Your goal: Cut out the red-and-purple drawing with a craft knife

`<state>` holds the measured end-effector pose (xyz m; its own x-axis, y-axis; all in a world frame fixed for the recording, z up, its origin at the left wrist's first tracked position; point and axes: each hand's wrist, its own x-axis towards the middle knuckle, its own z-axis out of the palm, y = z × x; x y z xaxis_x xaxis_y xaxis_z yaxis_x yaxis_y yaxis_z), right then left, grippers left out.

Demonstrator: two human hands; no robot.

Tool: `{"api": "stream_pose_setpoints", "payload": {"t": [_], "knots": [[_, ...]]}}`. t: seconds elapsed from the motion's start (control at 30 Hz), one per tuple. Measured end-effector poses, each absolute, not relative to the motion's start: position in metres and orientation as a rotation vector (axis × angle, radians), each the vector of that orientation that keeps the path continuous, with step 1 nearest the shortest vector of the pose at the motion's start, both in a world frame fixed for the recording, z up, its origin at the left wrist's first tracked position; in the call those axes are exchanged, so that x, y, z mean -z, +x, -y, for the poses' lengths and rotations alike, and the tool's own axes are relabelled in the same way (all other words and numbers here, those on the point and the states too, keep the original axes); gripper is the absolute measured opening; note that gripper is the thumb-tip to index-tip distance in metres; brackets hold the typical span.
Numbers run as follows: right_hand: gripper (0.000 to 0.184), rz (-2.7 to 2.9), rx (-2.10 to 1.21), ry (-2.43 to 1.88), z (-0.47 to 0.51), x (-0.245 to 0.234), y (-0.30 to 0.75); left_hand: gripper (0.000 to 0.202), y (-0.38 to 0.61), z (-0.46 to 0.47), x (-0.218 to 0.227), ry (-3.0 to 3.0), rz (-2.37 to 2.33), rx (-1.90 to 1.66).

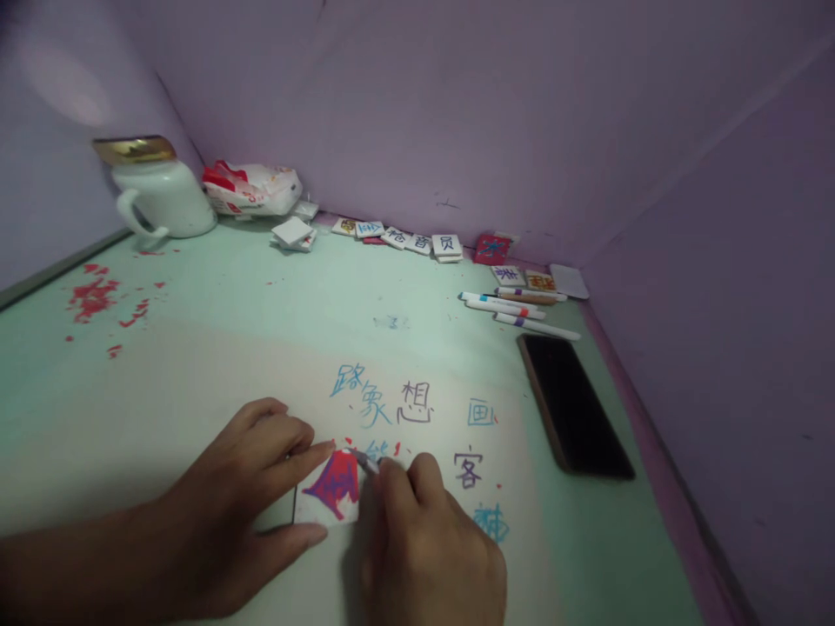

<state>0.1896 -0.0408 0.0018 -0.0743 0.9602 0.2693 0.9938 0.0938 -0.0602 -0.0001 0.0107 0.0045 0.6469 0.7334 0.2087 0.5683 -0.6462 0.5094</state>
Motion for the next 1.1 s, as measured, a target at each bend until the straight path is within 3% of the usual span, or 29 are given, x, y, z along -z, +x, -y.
{"api": "stream_pose_setpoints", "payload": {"t": [0.37, 0.57, 0.8, 1.1], "knots": [[0.029, 2.056, 0.276, -1.96, 0.035, 0.0, 0.2, 0.021, 0.0, -0.009, -0.003, 2.452, -1.029, -0.583], [0.028, 1.94, 0.032, -1.739, 0.036, 0.012, 0.203, 0.018, 0.0, -0.008, -0.005, 2.45, -1.036, -0.6], [0.03, 2.039, 0.036, -1.754, 0.041, 0.011, 0.198, 0.011, 0.001, -0.009, -0.006, 2.468, -1.003, -0.632], [0.03, 2.119, 0.137, -1.877, 0.038, 0.001, 0.194, 0.02, 0.0, -0.009, -0.004, 2.442, -1.001, -0.639]]}}
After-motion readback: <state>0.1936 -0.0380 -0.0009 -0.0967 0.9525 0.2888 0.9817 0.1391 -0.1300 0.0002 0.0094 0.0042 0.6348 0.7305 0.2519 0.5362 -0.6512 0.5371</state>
